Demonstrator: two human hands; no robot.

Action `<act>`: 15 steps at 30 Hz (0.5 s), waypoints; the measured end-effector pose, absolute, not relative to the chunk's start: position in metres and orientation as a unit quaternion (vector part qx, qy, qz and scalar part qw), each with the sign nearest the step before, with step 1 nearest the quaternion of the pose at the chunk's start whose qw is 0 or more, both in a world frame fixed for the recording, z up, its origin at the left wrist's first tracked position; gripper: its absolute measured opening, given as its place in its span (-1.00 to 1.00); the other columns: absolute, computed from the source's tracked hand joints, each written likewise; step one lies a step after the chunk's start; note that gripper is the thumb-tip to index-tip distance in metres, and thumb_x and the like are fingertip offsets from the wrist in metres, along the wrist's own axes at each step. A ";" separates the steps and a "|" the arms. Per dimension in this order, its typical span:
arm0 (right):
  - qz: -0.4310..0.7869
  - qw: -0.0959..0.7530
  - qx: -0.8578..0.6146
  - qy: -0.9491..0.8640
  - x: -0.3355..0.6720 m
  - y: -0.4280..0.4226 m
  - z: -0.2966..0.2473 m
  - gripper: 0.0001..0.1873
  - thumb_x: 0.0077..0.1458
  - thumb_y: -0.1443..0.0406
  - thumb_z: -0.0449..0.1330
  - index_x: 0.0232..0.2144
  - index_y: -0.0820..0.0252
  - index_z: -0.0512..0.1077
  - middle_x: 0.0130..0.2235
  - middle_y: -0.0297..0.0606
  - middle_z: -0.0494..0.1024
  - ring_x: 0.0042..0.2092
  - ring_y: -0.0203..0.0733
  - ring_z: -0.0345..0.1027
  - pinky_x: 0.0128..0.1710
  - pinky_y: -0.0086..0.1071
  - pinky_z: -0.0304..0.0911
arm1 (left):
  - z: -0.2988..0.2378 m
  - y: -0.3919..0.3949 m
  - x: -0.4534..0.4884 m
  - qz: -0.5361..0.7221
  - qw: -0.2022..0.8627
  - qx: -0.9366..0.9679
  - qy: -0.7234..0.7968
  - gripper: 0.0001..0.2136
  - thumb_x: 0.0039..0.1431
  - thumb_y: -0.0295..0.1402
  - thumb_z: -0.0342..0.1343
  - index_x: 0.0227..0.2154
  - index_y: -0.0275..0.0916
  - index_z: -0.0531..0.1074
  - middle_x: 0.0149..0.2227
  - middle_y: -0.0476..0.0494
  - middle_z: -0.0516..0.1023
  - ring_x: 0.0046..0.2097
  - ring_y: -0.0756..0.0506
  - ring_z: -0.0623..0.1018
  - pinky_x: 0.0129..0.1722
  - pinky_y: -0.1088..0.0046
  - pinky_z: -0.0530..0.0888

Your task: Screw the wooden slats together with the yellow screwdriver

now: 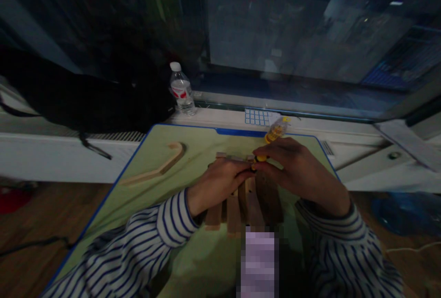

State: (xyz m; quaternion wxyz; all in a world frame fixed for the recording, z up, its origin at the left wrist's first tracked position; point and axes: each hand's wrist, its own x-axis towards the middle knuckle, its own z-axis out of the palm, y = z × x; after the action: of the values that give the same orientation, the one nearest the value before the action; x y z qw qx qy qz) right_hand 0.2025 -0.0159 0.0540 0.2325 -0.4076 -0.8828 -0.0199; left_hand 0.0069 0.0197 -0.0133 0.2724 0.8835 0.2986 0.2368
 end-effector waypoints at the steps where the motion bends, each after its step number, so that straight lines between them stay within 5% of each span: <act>1: -0.023 0.230 -0.410 -0.882 0.202 -0.016 0.054 -0.75 0.21 0.22 0.12 -0.21 0.29 0.49 -0.24 -0.06 0.61 -0.21 -0.05 0.47 -0.19 -0.18 0.37 | -0.013 0.021 0.007 0.239 0.279 0.883 0.292 -0.78 0.31 -0.35 0.02 -0.06 -0.14 0.49 -0.09 -0.06 0.60 -0.08 -0.08 0.58 -0.03 0.35 0.46; 15: -0.009 0.238 -0.416 -0.878 0.202 -0.015 0.051 -0.69 0.21 0.20 0.12 -0.12 0.30 0.47 -0.21 -0.07 0.61 -0.16 -0.06 0.48 -0.15 -0.17 0.39 | -0.019 0.023 0.008 0.273 0.290 0.862 0.312 -0.83 0.22 -0.34 0.15 -0.15 -0.12 0.54 -0.25 0.00 0.65 -0.25 -0.04 0.61 -0.18 0.43 0.48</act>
State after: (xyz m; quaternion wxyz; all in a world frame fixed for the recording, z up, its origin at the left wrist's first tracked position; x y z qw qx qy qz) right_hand 0.2020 -0.0153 0.0512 0.2383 -0.4156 -0.8777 -0.0086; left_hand 0.0084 0.0233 -0.0194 0.2904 0.8624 0.3125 0.2725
